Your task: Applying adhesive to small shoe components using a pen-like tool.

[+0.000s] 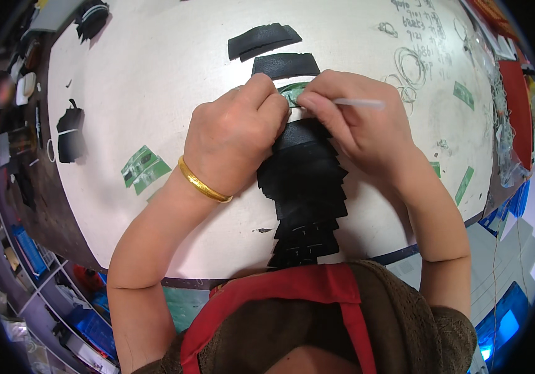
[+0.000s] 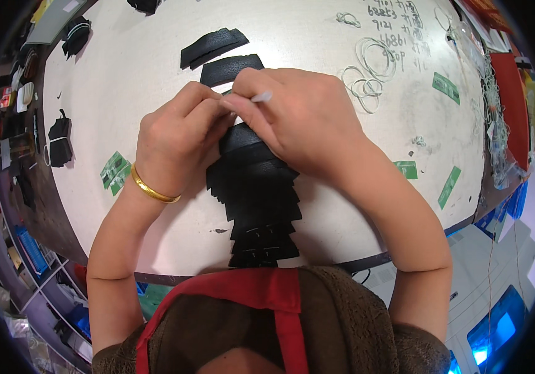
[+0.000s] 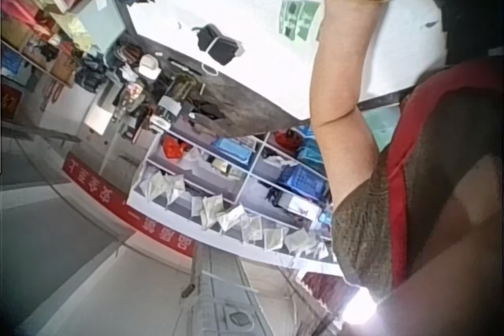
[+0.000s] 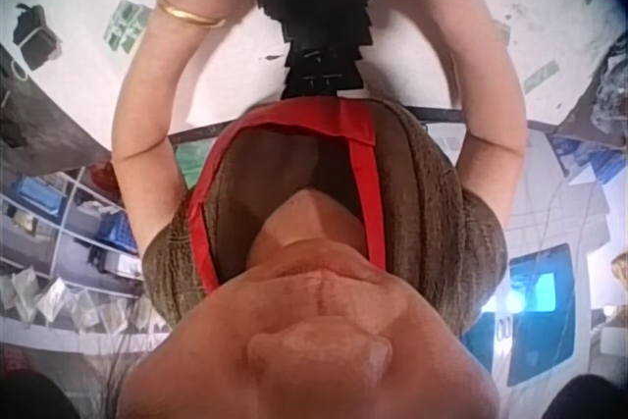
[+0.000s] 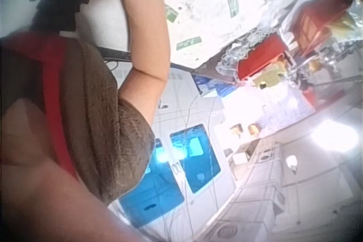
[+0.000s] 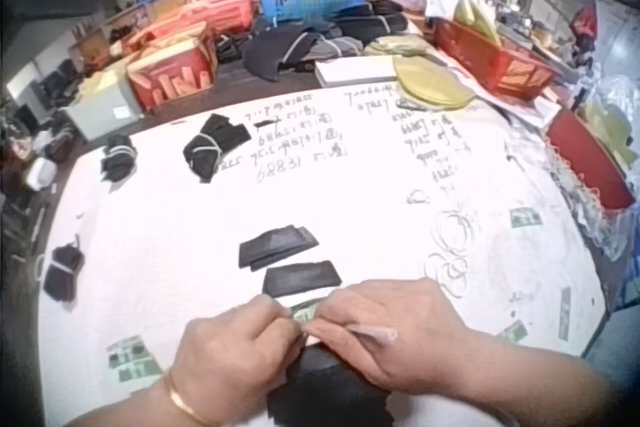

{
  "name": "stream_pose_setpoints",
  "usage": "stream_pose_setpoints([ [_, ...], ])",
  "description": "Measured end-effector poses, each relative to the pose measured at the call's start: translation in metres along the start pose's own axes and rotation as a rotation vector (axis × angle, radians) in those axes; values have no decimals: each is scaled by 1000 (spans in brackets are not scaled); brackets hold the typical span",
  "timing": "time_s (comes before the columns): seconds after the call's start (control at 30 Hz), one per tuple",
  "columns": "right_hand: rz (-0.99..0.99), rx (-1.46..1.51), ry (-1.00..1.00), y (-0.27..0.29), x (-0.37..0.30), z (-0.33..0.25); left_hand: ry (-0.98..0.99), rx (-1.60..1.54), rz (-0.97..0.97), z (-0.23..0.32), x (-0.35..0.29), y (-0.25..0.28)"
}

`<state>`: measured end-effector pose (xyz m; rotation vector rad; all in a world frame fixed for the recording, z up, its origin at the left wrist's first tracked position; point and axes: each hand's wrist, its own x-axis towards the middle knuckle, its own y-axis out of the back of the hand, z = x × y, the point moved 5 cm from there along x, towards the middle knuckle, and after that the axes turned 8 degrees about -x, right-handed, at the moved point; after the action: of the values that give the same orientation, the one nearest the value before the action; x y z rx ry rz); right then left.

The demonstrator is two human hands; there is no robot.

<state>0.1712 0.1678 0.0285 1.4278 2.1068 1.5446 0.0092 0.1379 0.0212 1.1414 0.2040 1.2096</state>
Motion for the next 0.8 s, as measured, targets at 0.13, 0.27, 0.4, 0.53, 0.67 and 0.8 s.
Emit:
stream_pose_setpoints([
  [0.13,-20,322,-280,3,-3,15,21,4,-58,0,2,0],
  [0.27,46,24,-127,4,-4,6,35,-24,-81,-3,3,1],
  [0.4,-48,290,-309,9,-8,17,20,-36,-69,-4,2,1],
  [0.53,236,311,-173,14,7,24,-2,-24,-82,-3,-1,1],
  [0.67,172,-176,91,2,22,16,-11,-98,-87,4,-9,-1],
  [0.8,181,-90,75,-3,22,31,-9,-119,-58,9,-17,1],
])
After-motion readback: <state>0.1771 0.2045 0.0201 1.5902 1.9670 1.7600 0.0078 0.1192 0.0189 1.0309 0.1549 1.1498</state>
